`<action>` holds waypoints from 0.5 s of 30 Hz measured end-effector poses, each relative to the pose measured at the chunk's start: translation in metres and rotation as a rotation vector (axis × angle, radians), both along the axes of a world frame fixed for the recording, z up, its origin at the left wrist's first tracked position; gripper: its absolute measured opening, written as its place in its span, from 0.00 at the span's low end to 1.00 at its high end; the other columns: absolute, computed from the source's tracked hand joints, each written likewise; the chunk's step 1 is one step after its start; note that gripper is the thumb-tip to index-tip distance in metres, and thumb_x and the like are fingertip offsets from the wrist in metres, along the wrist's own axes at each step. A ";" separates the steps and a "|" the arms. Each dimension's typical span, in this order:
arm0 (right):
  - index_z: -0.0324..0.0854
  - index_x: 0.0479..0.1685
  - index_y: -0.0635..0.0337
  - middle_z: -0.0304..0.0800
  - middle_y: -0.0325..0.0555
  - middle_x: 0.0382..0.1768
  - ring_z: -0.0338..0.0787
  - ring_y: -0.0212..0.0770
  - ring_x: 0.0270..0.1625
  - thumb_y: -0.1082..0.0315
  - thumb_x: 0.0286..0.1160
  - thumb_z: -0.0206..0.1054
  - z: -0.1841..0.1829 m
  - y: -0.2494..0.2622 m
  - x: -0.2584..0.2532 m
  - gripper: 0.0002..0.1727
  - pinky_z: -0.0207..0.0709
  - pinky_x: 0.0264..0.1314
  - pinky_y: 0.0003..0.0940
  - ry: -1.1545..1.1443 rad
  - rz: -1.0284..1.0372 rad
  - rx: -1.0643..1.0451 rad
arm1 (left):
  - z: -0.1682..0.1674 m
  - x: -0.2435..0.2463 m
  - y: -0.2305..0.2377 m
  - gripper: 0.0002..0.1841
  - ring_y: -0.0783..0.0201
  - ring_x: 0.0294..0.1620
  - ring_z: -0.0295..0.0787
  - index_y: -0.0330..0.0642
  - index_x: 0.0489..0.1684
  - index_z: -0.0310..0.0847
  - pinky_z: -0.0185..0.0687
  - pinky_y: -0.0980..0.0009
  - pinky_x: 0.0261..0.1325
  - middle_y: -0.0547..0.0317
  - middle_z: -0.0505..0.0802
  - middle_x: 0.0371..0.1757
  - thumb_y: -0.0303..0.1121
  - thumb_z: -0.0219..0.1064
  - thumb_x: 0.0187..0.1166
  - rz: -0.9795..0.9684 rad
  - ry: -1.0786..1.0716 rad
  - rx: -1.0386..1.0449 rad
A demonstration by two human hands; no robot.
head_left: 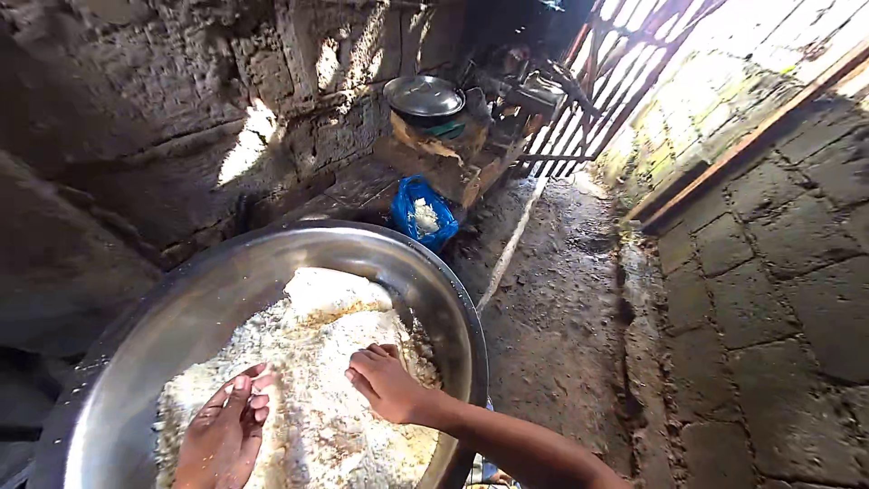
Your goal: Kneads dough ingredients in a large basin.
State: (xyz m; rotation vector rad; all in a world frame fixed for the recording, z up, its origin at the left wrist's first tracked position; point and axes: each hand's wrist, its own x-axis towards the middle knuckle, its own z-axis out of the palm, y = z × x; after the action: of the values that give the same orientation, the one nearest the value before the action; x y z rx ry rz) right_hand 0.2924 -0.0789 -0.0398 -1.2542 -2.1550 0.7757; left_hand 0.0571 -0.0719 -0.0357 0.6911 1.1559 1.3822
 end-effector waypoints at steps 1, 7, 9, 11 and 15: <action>0.83 0.47 0.69 0.89 0.58 0.45 0.87 0.56 0.57 0.61 0.93 0.51 0.001 0.000 0.009 0.20 0.65 0.72 0.61 -0.036 0.030 -0.047 | 0.001 0.003 -0.001 0.17 0.83 0.15 0.77 0.43 0.47 0.82 0.75 0.88 0.19 0.74 0.87 0.24 0.34 0.45 0.95 -0.017 -0.023 0.003; 0.85 0.51 0.69 0.90 0.55 0.44 0.89 0.46 0.48 0.60 0.81 0.68 0.049 0.056 0.077 0.17 0.82 0.57 0.46 0.096 -0.342 -0.141 | 0.007 0.013 -0.001 0.31 0.78 0.04 0.55 0.53 0.14 0.64 0.56 0.83 0.10 0.75 0.65 0.07 0.52 0.34 0.96 -0.104 -0.124 -0.088; 0.64 0.81 0.64 0.85 0.58 0.60 0.89 0.50 0.55 0.60 0.67 0.82 0.068 0.084 0.100 0.43 0.85 0.57 0.49 0.338 -0.601 -0.004 | 0.002 0.014 -0.002 0.27 0.78 0.05 0.54 0.50 0.20 0.68 0.54 0.83 0.10 0.74 0.66 0.08 0.47 0.36 0.96 -0.087 -0.085 -0.099; 0.44 0.95 0.52 0.79 0.57 0.70 0.87 0.54 0.60 0.58 0.62 0.86 0.080 0.093 0.111 0.61 0.83 0.58 0.53 0.358 -0.666 0.048 | -0.003 0.013 -0.003 0.21 0.79 0.06 0.55 0.45 0.34 0.73 0.55 0.84 0.11 0.73 0.67 0.11 0.40 0.39 0.96 -0.048 -0.048 -0.090; 0.75 0.75 0.61 0.89 0.59 0.55 0.90 0.54 0.56 0.47 0.82 0.67 0.045 0.052 0.087 0.32 0.82 0.64 0.56 -0.152 -0.262 -0.364 | -0.004 0.012 -0.008 0.13 0.73 0.22 0.76 0.38 0.55 0.77 0.75 0.79 0.27 0.64 0.81 0.30 0.26 0.44 0.93 -0.012 0.168 -0.121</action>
State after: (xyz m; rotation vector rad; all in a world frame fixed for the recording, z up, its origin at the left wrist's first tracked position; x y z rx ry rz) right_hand 0.3790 -0.0271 0.0050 -1.7908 -1.9609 1.0160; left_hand 0.0696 -0.0795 -0.0395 0.7368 1.3546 1.2515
